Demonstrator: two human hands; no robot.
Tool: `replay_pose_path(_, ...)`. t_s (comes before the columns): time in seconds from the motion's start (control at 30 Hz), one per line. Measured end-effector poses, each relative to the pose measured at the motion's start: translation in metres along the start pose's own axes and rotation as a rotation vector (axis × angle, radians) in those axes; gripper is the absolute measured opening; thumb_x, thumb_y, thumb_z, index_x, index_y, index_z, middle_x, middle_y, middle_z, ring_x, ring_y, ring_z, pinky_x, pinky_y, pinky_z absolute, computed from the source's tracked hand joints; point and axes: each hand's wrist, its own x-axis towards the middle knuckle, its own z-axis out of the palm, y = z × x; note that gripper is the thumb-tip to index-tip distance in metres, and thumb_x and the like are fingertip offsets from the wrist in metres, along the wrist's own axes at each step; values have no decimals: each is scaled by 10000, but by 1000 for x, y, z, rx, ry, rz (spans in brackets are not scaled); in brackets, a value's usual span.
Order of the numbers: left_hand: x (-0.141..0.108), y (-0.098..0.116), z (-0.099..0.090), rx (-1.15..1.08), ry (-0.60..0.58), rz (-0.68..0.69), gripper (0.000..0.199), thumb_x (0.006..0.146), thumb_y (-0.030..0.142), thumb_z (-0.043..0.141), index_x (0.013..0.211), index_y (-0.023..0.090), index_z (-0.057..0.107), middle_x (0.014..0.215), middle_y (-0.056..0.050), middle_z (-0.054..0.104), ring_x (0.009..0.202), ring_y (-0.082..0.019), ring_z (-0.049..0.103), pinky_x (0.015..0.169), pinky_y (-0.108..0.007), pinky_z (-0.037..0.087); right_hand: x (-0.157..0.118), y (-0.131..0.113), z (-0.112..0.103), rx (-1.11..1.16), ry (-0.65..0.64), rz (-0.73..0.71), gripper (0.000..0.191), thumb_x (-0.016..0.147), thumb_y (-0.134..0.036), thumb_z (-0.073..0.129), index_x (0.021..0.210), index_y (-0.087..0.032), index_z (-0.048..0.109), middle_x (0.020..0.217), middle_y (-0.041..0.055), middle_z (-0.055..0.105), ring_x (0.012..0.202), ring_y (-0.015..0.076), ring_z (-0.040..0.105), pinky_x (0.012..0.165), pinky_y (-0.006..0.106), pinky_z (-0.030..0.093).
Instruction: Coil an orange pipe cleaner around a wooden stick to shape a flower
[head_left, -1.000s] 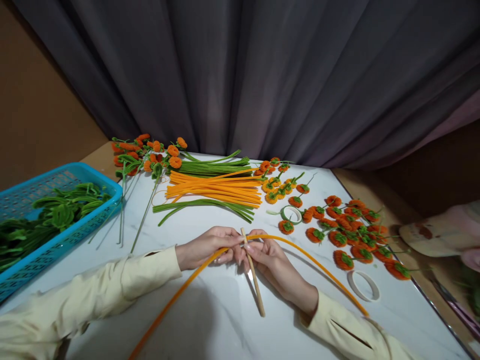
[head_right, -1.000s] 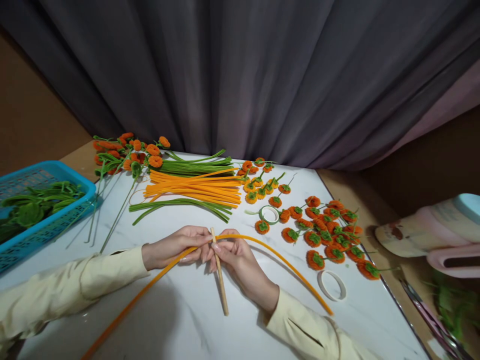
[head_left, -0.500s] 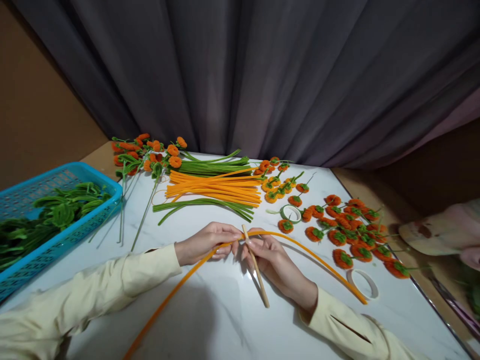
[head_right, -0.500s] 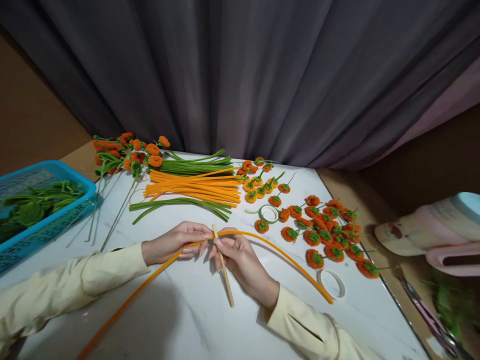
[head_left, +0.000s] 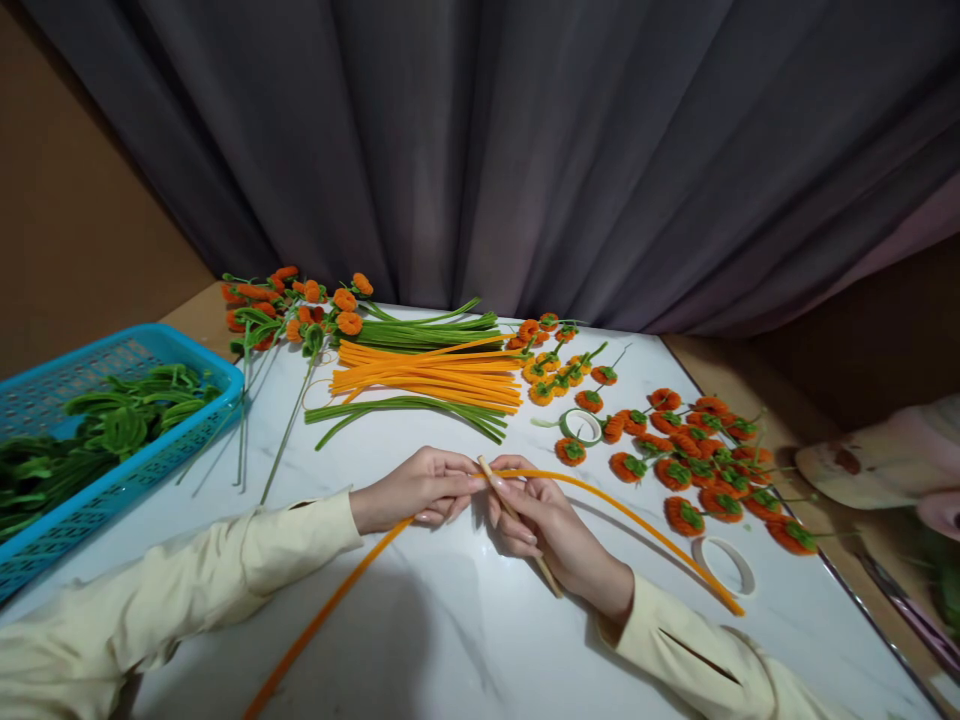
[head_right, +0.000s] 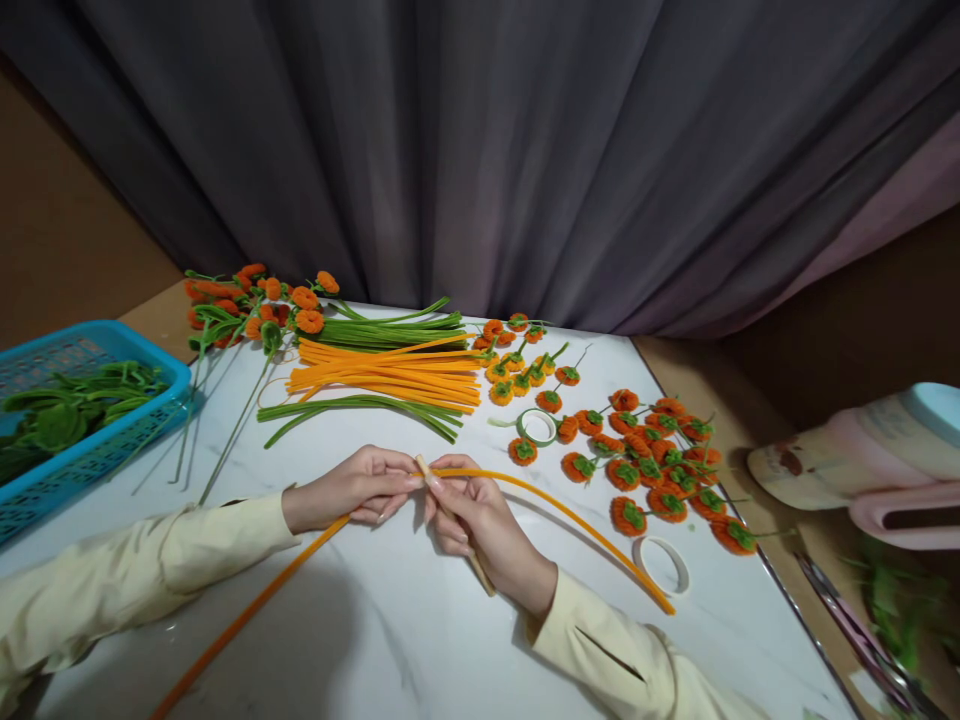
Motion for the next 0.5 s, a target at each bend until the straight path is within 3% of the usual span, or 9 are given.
replay_pose_path(0.27,-1,2,1,19,-3,3,304,811,364,565,914,82,614,456,60,425,328,-12,198,307,-151,139,0,-3,-1,-25,19,-3,225,772,-330,639,811,-131,544,500,-72,443,338,-6,179,324,142,100)
replay_pose_path(0.5,-2,2,2,26,6,7,279,817,345,556,879,80,617,440,66,413,303,-13,218,295,-149,158,0,-1,-3,-111,-60,51,315,827,-377,568,688,-94,560,400,-95,302,314,-4,182,333,154,121)
